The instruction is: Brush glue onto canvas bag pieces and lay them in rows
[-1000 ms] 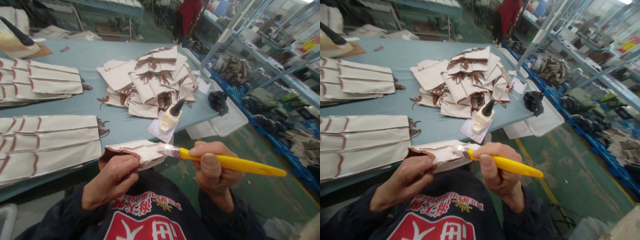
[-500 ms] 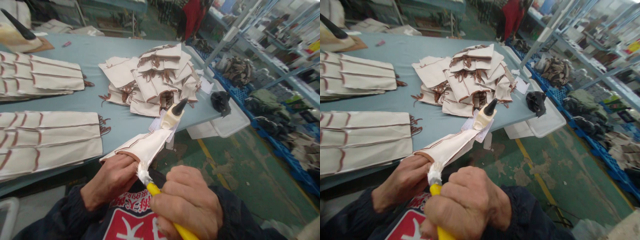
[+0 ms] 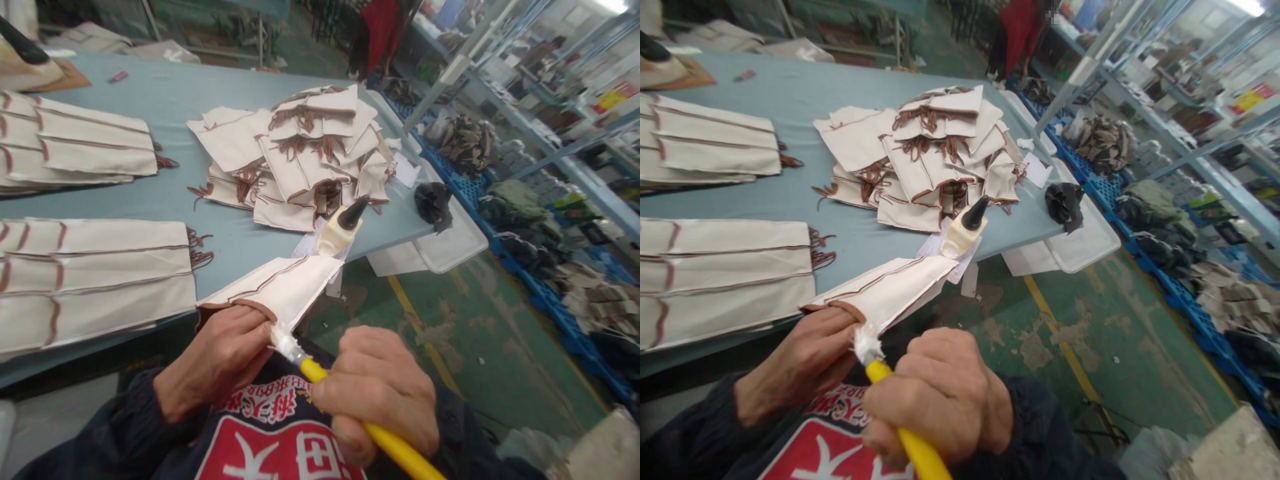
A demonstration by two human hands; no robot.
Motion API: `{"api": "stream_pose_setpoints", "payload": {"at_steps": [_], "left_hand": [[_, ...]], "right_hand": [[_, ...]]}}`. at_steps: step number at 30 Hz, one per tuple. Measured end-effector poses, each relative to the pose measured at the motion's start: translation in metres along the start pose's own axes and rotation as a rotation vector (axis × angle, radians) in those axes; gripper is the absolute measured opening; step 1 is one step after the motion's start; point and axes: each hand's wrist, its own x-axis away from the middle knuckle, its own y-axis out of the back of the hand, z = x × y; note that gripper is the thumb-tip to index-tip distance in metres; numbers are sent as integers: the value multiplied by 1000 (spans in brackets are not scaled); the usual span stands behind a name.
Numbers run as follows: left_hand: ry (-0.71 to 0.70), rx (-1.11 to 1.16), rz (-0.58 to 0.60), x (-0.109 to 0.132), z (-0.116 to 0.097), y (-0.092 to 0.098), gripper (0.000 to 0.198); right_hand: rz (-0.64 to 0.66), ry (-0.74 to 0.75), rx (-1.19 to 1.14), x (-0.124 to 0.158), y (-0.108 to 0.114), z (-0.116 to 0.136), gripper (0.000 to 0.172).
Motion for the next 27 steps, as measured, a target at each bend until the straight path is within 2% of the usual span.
{"api": "stream_pose_setpoints", "payload": {"at_steps": [2, 3, 5, 7, 9, 11, 13, 15, 18, 21, 24, 27], "left_hand": [[-1, -24, 34, 1, 0, 0, 27], [-2, -32, 44, 0, 0, 0, 27], [-6, -21, 51, -1, 0, 1, 26], [-5, 10, 40, -2, 0, 2, 26], [9, 43, 44, -3, 0, 3, 26], [41, 87, 45, -3, -1, 4, 27], [84, 148, 42, -3, -3, 5, 30], [127, 220, 41, -3, -6, 4, 30], [195, 345, 86, -5, -10, 2, 28], [232, 472, 135, -8, -12, -1, 27], [236, 534, 141, -10, -13, -3, 25], [260, 604, 140, -10, -15, 2, 22]], "right_hand": [[-169, -60, -35, 3, -6, -6, 33], [-208, -62, -49, 4, -11, -8, 31], [-192, -39, -81, 6, -21, -8, 32], [-238, -61, -142, 9, -27, -4, 35], [-354, -152, -182, 13, -26, -4, 36], [-441, -265, -177, 18, -20, -14, 32], [-379, -337, -133, 21, -16, -37, 20], [-256, -359, -127, 21, -19, -65, 18], [-104, -359, -157, 15, -41, -102, 22], [10, -377, -270, 12, -71, -120, 28], [-58, -373, -322, 15, -89, -121, 31], [-198, -383, -251, 18, -87, -115, 33]]}}
